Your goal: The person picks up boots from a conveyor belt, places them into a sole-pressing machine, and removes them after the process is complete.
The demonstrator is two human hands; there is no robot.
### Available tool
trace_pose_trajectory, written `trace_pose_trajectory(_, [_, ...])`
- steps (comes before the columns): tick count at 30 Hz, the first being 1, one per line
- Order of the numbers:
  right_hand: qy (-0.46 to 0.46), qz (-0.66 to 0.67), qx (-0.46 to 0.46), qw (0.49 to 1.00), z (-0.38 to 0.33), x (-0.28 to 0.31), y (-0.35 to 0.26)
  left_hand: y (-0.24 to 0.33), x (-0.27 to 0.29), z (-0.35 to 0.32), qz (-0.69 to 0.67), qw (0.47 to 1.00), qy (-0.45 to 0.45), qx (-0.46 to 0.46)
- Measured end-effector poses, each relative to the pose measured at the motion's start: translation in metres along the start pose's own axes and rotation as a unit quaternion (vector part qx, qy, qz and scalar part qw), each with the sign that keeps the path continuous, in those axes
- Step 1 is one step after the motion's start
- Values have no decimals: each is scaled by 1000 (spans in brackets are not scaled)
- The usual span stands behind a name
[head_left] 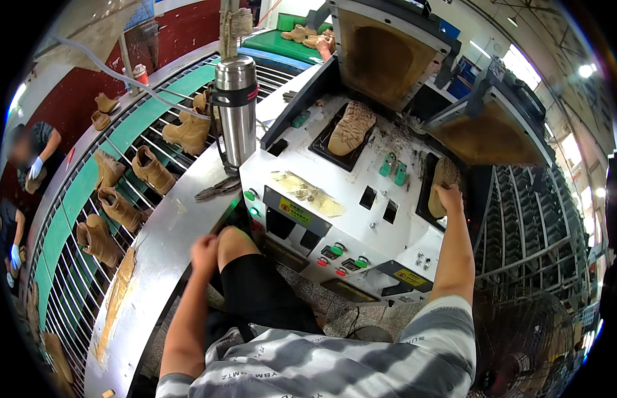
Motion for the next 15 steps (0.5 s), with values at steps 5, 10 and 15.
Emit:
trace_pose_trajectory(5, [195, 67, 250, 946, -53, -13, 91, 141, -169, -71, 41, 879, -451, -149])
trace_pose_trajectory(10, [394, 499, -106, 764, -233, -96, 224, 169, -248, -166, 46, 764, -581, -277])
trace_pose_trajectory(15, [198, 723, -363, 554, -254, -138, 285, 197, -307, -181, 75, 786, -535, -301])
Point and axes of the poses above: each hand's wrist, its own z-axis towards the middle knuckle, its own x-axis out of the back of the hand, y = z × x, the point moved 4 cm from there along z, towards the middle knuckle, and after that the axes turned 4 degrees about -y, right-handed, at the moved point
